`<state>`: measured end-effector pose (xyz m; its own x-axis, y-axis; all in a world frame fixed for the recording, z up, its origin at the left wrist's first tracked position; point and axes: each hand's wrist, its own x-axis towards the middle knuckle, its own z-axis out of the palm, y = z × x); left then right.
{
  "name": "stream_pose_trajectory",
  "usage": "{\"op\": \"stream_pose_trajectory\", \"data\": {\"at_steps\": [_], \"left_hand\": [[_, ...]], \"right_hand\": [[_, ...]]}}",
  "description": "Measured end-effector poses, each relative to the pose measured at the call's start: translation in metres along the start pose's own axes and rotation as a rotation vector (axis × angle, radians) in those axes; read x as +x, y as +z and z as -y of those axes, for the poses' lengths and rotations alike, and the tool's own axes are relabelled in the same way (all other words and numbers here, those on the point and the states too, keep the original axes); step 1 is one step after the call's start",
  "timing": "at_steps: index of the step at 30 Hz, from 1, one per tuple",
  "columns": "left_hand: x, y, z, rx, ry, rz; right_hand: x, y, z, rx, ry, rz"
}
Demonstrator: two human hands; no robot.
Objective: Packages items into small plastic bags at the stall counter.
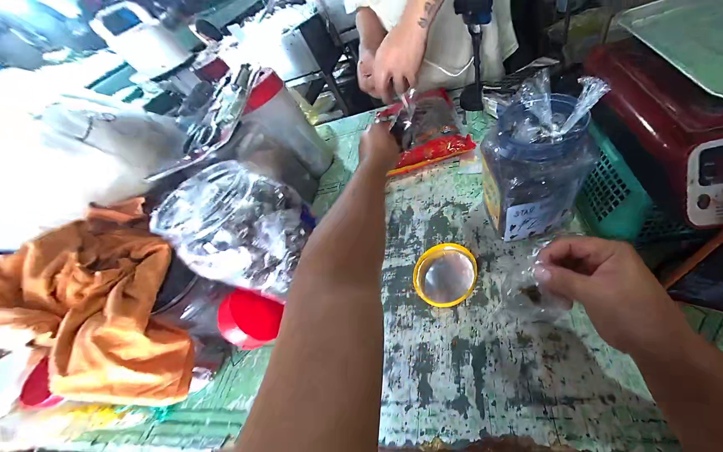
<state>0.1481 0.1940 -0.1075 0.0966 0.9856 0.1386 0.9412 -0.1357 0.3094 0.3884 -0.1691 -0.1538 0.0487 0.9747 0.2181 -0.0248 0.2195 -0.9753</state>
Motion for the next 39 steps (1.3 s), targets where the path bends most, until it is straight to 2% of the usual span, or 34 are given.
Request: {"op": "stream_pose_trajectory", "data": {"at_steps": [2, 6, 10, 13, 15, 19, 24, 30, 39], "left_hand": [[0.026, 0.019, 0.008, 0.139, 0.031, 0.042], [0.068, 0.041, 0.016, 0.257, 0.021, 0.129], [0.089, 0.032, 0.016, 0.195, 0.053, 0.054], [0.101, 0.027, 0.009, 0.453, 0.177, 0.075], [0.102, 0.030, 0.006, 0.574, 0.198, 0.121], [0.107, 0.041, 0.015, 0.628, 0.079, 0.276], [0.091, 0.033, 0.007, 0.635, 0.041, 0.274], [0.083, 0.032, -0.006, 0.641, 0.158, 0.389], [0.083, 0.041, 0.008, 0.534, 0.191, 0.331]], "right_hand": [[-0.004, -0.001, 0.002, 0.045, -0.063, -0.038], [-0.009, -0.003, 0.009, 0.043, -0.204, -0.156], [-0.009, -0.003, 0.005, 0.023, -0.255, -0.202], [-0.010, -0.003, 0.004, 0.014, -0.280, -0.190], [-0.010, -0.003, 0.004, 0.000, -0.293, -0.194], [-0.009, -0.004, 0.004, -0.026, -0.262, -0.217], [-0.009, -0.004, 0.005, -0.001, -0.259, -0.219], [-0.008, -0.002, 0.004, -0.024, -0.226, -0.223], [-0.005, -0.001, 0.004, -0.042, -0.146, -0.235]]}}
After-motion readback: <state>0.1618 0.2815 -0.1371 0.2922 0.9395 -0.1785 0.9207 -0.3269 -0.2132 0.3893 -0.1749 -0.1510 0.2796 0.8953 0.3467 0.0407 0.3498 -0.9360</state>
